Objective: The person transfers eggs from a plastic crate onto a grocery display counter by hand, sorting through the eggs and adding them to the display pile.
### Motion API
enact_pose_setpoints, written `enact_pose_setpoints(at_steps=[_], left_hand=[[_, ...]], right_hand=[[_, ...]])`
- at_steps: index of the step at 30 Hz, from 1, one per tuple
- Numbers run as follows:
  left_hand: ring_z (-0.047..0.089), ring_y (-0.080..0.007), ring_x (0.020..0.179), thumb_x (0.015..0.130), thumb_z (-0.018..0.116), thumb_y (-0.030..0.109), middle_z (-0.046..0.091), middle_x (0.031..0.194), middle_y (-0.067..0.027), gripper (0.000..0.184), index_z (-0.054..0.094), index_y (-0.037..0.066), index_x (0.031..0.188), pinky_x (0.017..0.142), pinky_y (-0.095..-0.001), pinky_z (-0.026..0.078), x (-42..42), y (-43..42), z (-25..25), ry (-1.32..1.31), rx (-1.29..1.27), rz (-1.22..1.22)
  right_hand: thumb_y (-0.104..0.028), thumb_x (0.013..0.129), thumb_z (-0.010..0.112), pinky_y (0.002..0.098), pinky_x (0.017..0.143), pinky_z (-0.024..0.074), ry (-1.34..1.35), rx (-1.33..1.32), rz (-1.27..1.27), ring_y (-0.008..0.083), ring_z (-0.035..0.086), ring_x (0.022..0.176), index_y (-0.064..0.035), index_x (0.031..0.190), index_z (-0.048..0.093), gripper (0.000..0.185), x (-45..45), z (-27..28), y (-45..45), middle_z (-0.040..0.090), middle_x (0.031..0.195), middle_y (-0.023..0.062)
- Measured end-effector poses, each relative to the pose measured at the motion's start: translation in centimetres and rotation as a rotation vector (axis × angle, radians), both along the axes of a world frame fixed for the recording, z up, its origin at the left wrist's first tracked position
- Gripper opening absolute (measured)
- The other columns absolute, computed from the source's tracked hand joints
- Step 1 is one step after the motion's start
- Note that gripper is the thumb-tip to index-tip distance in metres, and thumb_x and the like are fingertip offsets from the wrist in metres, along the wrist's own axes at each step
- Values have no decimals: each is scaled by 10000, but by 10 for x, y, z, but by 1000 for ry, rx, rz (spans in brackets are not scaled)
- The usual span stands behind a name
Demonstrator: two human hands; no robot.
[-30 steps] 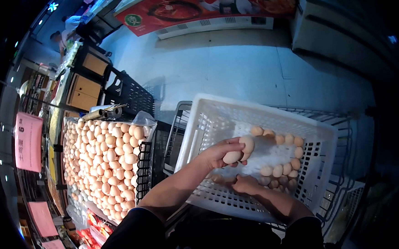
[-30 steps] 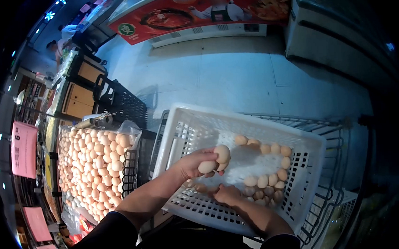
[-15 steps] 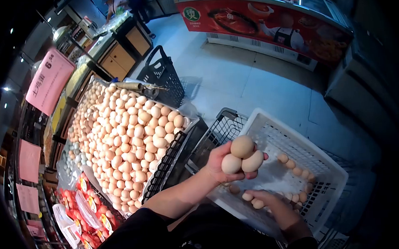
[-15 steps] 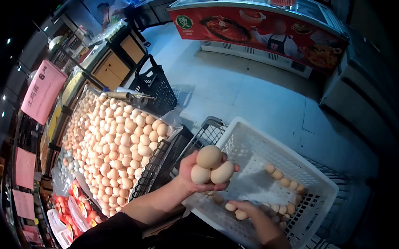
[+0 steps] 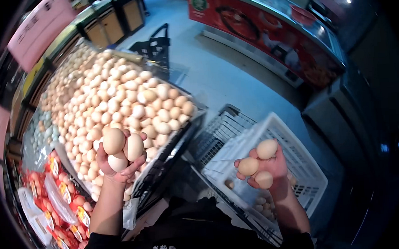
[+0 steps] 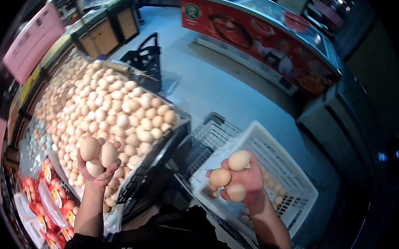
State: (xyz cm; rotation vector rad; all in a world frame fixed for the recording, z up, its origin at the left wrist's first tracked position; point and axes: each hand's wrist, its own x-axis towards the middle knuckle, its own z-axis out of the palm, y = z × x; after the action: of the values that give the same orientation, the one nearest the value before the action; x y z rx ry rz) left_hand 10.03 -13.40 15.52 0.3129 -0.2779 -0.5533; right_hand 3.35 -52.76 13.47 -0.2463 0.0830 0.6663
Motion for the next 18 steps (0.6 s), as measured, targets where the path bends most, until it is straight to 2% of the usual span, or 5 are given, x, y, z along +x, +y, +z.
enact_pose_setpoints(at_steps=[7,10,13,16,18], left_hand=[[604,-369,903,896,542,426,432,1364,-233,622,407,32,1358,402,-229,447,-35,208,-12,25,263,481],[660,-237,738,904,599,294,608,991,-81,427,468,66,1241,434,-245,466,-30,286,-11,267,709,897],[621,-135,632,819,715,377,598,827,-47,532,497,53,1181,394,-229,407,4,353,-47,377,1273,1045],[638,-278,903,712,769,420,539,1106,-230,744,455,16,1252,654,-370,547,33,378,-78,360,1930,895],[561,-358,1092,705,760,411,390,1290,-269,762,440,32,1284,886,-423,497,51,376,-106,230,2283,937]], right_hand=[[-651,903,303,463,553,563,-73,-261,402,390,608,889,-12,1050,569,708,94,32,173,565,1128,261],[-559,921,425,454,667,570,-293,-745,533,284,644,898,-11,1119,565,599,132,44,270,615,1091,171],[-578,892,491,333,884,469,-1206,-1488,603,318,576,1042,-22,1163,552,621,156,38,379,536,1130,191],[-683,786,521,503,912,447,-1688,-1872,414,425,469,1129,-28,1121,604,741,154,21,474,455,1212,250],[-635,803,541,462,923,447,-1860,-2009,421,418,445,1129,-45,1179,580,701,168,10,524,445,1222,239]])
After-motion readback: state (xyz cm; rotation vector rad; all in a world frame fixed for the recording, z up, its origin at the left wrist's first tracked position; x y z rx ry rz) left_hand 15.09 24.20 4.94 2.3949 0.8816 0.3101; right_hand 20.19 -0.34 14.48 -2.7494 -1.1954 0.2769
